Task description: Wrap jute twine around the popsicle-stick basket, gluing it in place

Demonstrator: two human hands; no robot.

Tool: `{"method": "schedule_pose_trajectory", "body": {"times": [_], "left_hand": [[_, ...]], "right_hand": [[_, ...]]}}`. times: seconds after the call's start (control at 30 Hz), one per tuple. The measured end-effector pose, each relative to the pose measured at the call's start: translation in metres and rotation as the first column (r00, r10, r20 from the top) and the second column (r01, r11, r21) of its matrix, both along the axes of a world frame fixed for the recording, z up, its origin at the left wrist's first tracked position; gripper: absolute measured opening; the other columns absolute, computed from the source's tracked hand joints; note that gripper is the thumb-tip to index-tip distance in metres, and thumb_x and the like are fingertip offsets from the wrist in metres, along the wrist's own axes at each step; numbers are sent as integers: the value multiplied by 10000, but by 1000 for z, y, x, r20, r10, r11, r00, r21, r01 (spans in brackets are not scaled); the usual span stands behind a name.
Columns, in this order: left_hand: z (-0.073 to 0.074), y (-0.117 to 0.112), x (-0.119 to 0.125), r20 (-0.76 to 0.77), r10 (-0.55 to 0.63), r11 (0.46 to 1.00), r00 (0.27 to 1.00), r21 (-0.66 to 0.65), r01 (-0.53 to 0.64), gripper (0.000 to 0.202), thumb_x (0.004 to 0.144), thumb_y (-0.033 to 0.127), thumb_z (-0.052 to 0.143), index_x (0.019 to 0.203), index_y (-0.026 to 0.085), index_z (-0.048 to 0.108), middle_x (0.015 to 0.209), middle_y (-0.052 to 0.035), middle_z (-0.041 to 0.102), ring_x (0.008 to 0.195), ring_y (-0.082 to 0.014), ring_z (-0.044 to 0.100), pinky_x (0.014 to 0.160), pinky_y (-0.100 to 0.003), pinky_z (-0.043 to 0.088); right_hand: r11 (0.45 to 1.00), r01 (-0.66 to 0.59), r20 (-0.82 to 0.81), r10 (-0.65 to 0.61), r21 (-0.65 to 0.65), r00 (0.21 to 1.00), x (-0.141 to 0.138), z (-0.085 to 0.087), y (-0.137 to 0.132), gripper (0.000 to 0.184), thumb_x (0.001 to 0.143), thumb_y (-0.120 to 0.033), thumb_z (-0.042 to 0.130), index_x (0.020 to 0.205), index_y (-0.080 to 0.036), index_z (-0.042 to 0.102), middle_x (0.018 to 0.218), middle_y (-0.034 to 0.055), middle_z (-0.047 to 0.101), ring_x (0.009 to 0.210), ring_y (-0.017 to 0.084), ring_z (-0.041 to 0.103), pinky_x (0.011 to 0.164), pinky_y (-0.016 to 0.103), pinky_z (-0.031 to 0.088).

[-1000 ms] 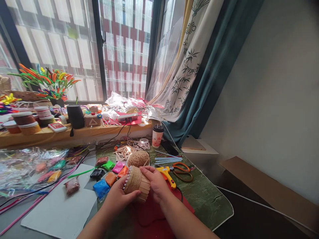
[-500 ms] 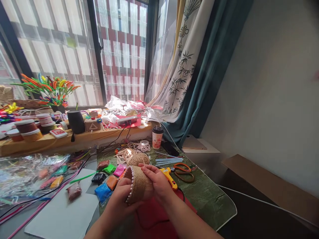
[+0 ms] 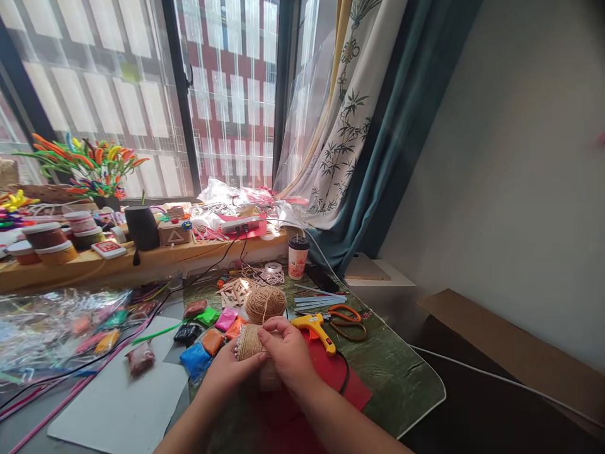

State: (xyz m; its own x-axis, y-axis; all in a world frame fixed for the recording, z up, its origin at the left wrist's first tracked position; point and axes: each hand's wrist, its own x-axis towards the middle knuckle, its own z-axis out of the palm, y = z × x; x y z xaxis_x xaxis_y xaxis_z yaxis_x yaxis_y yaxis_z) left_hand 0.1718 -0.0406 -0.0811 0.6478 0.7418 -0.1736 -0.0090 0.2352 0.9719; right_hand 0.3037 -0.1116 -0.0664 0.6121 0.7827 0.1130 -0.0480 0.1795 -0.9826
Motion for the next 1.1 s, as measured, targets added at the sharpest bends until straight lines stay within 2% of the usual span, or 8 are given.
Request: {"method": "schedule_pose_trajectory", "body": {"times": [0.17, 0.33, 0.53, 0.6, 0.7, 0.87, 1.0, 1.1], "left_hand": [[-2, -2, -4, 82, -5, 989, 997, 147, -7, 618, 626, 428, 923, 1148, 158, 729, 1123, -139, 821, 1064, -379, 757, 946, -483, 604], [0, -7, -11, 37, -13, 910, 999, 415, -4, 435, 663, 340, 880, 1056, 193, 766, 1040, -88, 840, 989, -353, 766, 914, -450, 618], [-9, -6, -13, 6, -62, 820, 998, 570, 48, 474, 715, 334, 851, 1160, 206, 749, 1068, -87, 821, 992, -340, 746, 916, -434, 606], [-11, -5, -13, -14, -43, 825, 999, 564, 44, 452, 715, 342, 851, 1132, 196, 757, 1036, -88, 822, 954, -333, 748, 883, -424, 612], [-10, -3, -12, -58, -58, 866, 997, 493, 79, 400, 705, 359, 864, 1050, 177, 777, 1011, -98, 826, 932, -334, 752, 857, -416, 613], [-4, 0, -9, 59, -112, 969, 992, 226, 96, 548, 726, 465, 856, 1173, 171, 732, 1123, -114, 815, 1076, -358, 739, 907, -422, 606], [1, 0, -2, 115, -21, 997, 993, 73, 13, 600, 698, 473, 877, 1185, 160, 719, 1142, -128, 812, 1092, -369, 741, 923, -441, 604], [4, -1, -1, 69, -18, 995, 997, 101, 11, 568, 677, 410, 891, 1150, 142, 728, 1113, -138, 818, 1062, -376, 749, 905, -451, 608]], "right_hand": [[998, -39, -89, 44, 53, 995, 6, 6, 3, 304, 635, -471, 886, 720, -206, 763, 1053, 88, 708, 1056, 274, 638, 999, 395, 452], [981, -176, -252, 191, 81, 949, 13, 21, -2, 378, 567, -473, 946, 743, -191, 767, 1321, 112, 659, 1249, 313, 589, 1052, 414, 434], [980, -177, -262, 196, 94, 945, 14, 24, -8, 358, 577, -471, 943, 726, -203, 758, 1167, 83, 688, 1131, 284, 618, 1000, 399, 454], [984, -147, -226, 167, 103, 960, 16, 20, -7, 353, 589, -480, 933, 724, -206, 758, 1121, 75, 675, 1093, 273, 614, 994, 399, 448], [986, -105, -106, 119, 127, 987, 19, 15, -4, 340, 619, -499, 907, 716, -209, 759, 1082, 74, 666, 1085, 269, 605, 1018, 404, 423], [989, -67, 43, 62, 129, 997, 17, 8, -3, 281, 677, -474, 867, 724, -221, 756, 1056, 77, 667, 1065, 266, 616, 1008, 404, 423], [987, -97, 69, 89, 129, 994, 11, 2, -3, 258, 694, -453, 857, 738, -220, 754, 1065, 74, 661, 1065, 257, 623, 995, 385, 435], [990, -101, -2, 102, 100, 995, 11, 0, 0, 322, 654, -490, 878, 730, -209, 741, 1043, 69, 672, 1034, 250, 627, 971, 378, 448]]}}
